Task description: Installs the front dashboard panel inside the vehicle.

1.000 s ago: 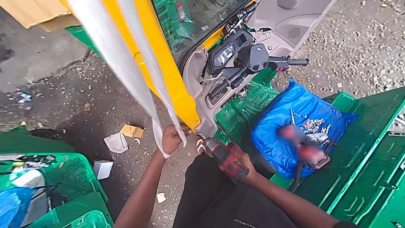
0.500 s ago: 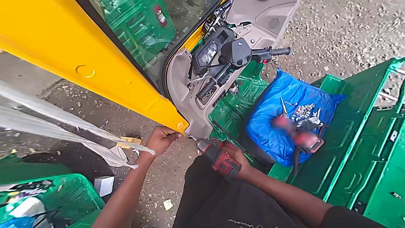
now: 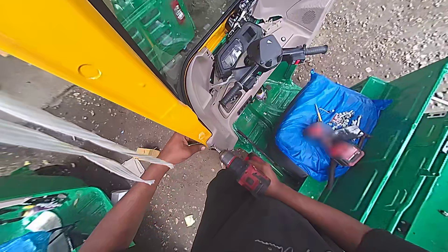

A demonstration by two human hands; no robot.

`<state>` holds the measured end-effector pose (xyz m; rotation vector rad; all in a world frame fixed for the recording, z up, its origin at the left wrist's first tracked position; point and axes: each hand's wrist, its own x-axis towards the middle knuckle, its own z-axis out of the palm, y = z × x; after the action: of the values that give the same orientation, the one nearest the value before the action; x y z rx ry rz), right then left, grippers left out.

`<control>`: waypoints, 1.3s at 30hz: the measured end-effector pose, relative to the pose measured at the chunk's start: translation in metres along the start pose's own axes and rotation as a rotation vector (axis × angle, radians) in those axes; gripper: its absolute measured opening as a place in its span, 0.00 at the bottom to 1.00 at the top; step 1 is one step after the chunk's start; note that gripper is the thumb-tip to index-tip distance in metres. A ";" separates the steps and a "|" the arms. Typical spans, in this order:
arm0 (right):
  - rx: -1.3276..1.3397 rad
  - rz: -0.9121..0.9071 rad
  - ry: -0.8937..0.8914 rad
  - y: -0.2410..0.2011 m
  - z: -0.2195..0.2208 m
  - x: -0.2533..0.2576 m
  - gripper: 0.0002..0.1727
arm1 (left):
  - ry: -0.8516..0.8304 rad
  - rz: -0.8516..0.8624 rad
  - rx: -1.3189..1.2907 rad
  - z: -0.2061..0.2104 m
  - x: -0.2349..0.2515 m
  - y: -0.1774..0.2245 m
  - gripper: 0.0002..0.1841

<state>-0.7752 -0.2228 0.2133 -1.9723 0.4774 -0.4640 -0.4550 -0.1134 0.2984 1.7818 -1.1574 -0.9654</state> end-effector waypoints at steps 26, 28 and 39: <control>-0.169 -0.133 0.014 0.013 0.001 0.003 0.22 | -0.029 0.042 0.028 -0.002 0.009 0.010 0.21; -0.168 -0.134 0.019 0.011 0.000 0.003 0.22 | -0.044 0.036 0.082 -0.003 0.010 0.011 0.20; -0.153 -0.103 -0.011 0.011 -0.011 0.010 0.22 | -0.172 -0.005 0.091 -0.021 0.020 0.009 0.16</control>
<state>-0.7736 -0.2406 0.2094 -2.1528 0.4159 -0.4928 -0.4340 -0.1301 0.3116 1.8018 -1.3224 -1.1020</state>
